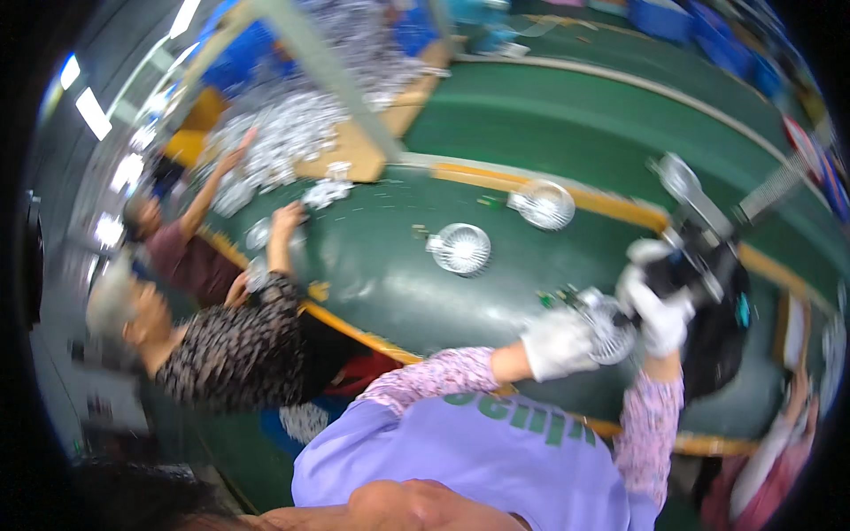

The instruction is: The person puts on gloves, places circuit boards onto fan grilles, and secures them using an electric screwdriver. The person then places the assembled fan parts onto the conveyor.

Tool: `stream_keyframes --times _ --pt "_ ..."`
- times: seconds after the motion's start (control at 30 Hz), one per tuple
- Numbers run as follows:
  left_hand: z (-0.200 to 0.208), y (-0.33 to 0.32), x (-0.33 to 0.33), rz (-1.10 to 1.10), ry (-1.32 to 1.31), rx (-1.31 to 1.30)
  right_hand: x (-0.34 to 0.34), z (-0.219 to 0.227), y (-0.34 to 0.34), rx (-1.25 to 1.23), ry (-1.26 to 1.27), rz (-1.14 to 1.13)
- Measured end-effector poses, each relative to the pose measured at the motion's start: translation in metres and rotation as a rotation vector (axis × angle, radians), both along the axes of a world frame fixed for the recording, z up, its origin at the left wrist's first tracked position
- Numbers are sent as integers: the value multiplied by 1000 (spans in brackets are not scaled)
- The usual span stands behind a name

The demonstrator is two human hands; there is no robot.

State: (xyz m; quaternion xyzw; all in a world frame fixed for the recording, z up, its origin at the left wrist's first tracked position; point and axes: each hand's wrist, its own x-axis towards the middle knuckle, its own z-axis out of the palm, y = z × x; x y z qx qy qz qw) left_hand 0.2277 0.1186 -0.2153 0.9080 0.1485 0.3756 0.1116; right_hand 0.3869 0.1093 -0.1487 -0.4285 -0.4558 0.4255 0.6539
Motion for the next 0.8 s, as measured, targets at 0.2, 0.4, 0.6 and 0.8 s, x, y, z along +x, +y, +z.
stream_keyframes --times 0.2,0.4,0.6,0.8 --pt "-8 7 -1 -47 122 -67 9 5 4 -65 205 113" --pt "-7 1 2 -84 176 -123 4 5 -3 -29 55 -25" --pt "-7 0 2 -73 149 -112 -4 8 -12 21 41 -185" --pt "-10 0 1 -42 112 -88 20 38 -4 223 -100 -555"
